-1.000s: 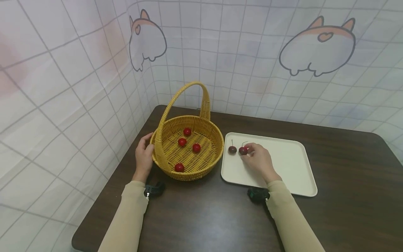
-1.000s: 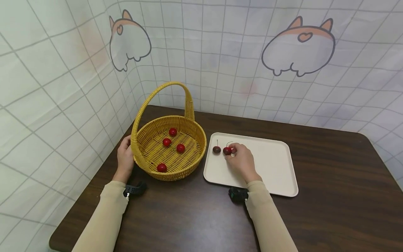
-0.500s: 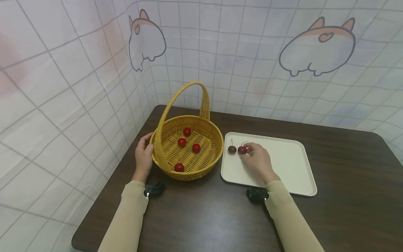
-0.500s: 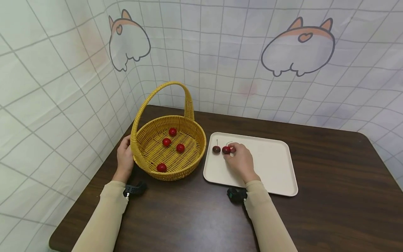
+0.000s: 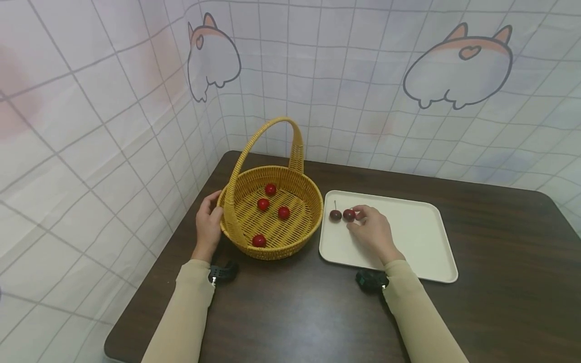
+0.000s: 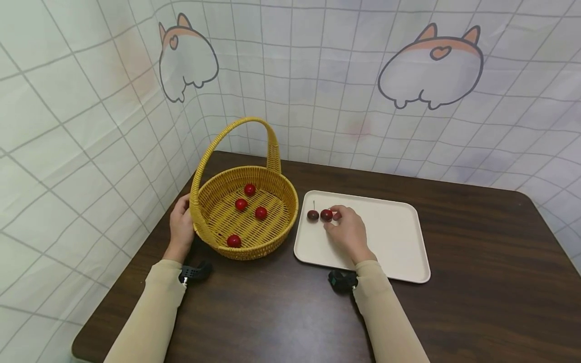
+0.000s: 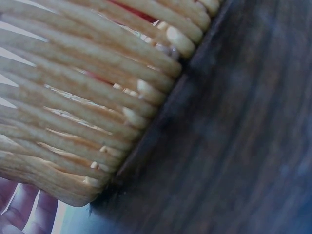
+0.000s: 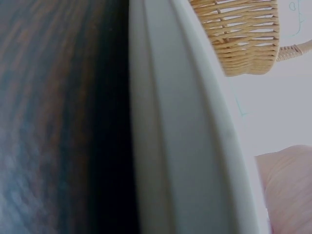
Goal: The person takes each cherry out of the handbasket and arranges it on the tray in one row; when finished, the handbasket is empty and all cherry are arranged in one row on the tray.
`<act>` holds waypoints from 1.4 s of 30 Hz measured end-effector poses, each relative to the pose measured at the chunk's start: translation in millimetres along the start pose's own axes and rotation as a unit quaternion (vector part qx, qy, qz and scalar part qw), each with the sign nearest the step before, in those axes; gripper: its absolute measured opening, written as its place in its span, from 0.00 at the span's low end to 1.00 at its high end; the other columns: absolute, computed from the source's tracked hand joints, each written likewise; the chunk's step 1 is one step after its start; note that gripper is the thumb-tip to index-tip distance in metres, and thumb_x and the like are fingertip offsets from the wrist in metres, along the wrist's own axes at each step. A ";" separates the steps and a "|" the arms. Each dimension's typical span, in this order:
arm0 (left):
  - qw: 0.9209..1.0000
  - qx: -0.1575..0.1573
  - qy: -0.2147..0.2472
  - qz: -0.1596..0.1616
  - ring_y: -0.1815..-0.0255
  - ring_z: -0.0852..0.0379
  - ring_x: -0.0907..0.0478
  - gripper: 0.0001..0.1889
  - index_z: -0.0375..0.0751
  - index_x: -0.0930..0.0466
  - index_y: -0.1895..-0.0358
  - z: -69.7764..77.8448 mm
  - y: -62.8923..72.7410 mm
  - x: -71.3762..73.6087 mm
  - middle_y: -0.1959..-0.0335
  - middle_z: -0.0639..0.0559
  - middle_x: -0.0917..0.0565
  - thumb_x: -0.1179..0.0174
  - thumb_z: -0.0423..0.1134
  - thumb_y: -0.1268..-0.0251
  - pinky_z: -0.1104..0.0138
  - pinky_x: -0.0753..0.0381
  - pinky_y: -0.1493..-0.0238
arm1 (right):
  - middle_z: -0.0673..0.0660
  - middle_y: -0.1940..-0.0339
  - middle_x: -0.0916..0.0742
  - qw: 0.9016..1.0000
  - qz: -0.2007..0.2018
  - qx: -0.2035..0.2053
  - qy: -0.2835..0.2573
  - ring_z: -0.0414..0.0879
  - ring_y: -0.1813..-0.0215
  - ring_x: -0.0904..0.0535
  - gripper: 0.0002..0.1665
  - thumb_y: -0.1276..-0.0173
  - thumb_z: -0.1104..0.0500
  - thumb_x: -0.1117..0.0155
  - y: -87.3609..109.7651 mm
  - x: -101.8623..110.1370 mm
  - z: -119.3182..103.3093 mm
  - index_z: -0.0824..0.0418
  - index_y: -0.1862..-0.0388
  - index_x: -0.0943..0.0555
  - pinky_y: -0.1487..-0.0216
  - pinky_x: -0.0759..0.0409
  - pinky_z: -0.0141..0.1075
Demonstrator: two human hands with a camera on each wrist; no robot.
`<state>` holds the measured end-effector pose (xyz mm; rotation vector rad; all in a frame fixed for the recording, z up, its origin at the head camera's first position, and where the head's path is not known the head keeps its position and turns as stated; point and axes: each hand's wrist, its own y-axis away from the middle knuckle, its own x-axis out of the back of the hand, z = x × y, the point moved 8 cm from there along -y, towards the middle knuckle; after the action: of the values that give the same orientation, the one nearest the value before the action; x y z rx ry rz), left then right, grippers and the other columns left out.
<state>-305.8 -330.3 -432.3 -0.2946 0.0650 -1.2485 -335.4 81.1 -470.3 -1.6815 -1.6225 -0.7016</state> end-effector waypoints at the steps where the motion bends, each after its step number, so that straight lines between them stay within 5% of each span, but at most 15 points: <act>1: 1.000 0.000 0.000 0.000 0.54 0.60 0.28 0.23 0.30 0.27 0.38 0.1 0.0 -0.1 0.46 0.38 0.23 0.54 0.28 0.37 0.74 0.28 0.56 | 0.60 0.55 0.16 1.000 -0.001 0.000 0.000 0.53 0.56 0.22 0.26 0.41 0.57 0.33 0.2 -0.1 0.0 0.60 0.42 0.22 0.55 0.27 0.46; 16: 1.000 -0.001 -0.010 -0.013 0.52 0.60 0.28 0.24 0.31 0.29 0.35 3.2 1.9 -1.1 0.44 0.38 0.24 0.56 0.29 0.36 0.73 0.28 0.55 | 0.60 0.56 0.15 1.000 0.005 0.004 -0.020 0.53 0.57 0.20 0.27 0.36 0.50 0.34 0.6 0.6 1.9 0.59 0.40 0.22 0.56 0.27 0.45; 42: 1.000 -0.003 -0.016 -0.013 0.52 0.59 0.28 0.24 0.31 0.29 0.35 2.5 2.3 -0.5 0.43 0.37 0.24 0.56 0.30 0.35 0.73 0.28 0.55 | 0.60 0.54 0.16 1.000 -0.013 0.001 -0.009 0.54 0.56 0.22 0.25 0.37 0.51 0.36 1.0 0.2 -0.7 0.59 0.43 0.21 0.56 0.28 0.45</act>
<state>-303.3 -328.7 -430.5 -0.3213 0.0364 -1.2685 -334.4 80.6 -469.9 -1.6725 -1.6591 -0.6987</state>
